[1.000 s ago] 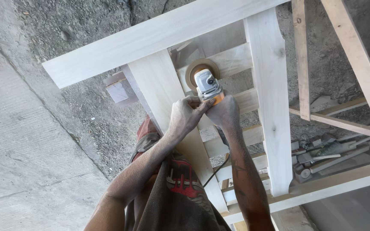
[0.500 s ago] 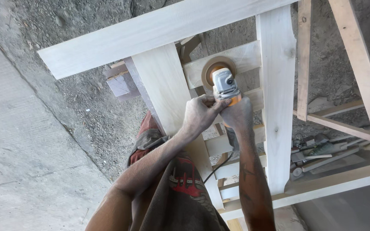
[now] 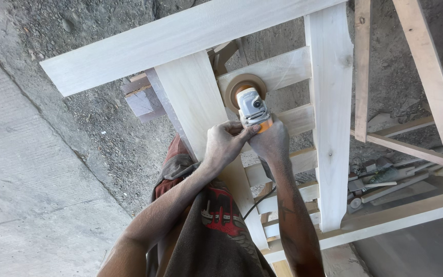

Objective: The person uses an electric sander to smooth the surfaces of a white wooden chair frame. They systematically sand the horizontal rails and vertical slats, moving the tool back and forth along the grain.

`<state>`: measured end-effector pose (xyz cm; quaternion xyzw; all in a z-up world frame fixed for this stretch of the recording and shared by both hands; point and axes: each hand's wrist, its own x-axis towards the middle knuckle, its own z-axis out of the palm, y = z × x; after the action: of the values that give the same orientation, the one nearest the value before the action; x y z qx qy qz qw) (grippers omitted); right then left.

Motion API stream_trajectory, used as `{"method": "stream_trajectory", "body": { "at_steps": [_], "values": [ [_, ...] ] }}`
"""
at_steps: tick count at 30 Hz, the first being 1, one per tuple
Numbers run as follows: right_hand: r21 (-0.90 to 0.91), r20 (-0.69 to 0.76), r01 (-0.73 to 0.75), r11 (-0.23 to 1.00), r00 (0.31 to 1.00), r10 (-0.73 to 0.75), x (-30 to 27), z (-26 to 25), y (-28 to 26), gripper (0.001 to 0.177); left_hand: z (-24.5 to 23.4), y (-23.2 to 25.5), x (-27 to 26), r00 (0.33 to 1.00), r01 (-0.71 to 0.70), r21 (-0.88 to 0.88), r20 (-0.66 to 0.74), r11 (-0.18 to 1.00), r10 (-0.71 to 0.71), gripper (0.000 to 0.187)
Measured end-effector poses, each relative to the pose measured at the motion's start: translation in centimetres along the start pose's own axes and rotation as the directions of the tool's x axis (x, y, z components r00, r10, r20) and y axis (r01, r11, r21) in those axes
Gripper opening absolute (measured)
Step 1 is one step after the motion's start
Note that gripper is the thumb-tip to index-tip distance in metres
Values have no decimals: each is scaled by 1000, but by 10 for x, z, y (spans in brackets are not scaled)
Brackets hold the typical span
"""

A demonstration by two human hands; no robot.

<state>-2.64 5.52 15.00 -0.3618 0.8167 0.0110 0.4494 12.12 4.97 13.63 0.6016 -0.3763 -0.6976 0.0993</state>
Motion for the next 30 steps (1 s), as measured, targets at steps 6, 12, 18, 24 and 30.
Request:
{"method": "stream_trajectory", "body": {
  "at_steps": [6,12,18,24,30],
  "values": [
    [34,12,-114,993,993,114,1,-11,0,47,8,9,8,998,5,-37,56,999,-3,58],
    [-11,0,-65,998,998,65,-6,-2,-7,56,-2,3,-2,1000,-6,-24,13,1000,6,60],
    [-23,-13,-5,1000,1000,5,-10,2,-11,56,-8,-1,-5,1000,2,0,9,1000,-2,59],
    [-7,12,-32,999,999,32,-3,7,-11,57,-12,1,-2,1000,-20,-38,-16,999,20,57],
    [7,-20,54,999,998,-53,5,8,-18,60,-19,9,5,999,30,-8,-26,1000,-30,55]
  ]
}}
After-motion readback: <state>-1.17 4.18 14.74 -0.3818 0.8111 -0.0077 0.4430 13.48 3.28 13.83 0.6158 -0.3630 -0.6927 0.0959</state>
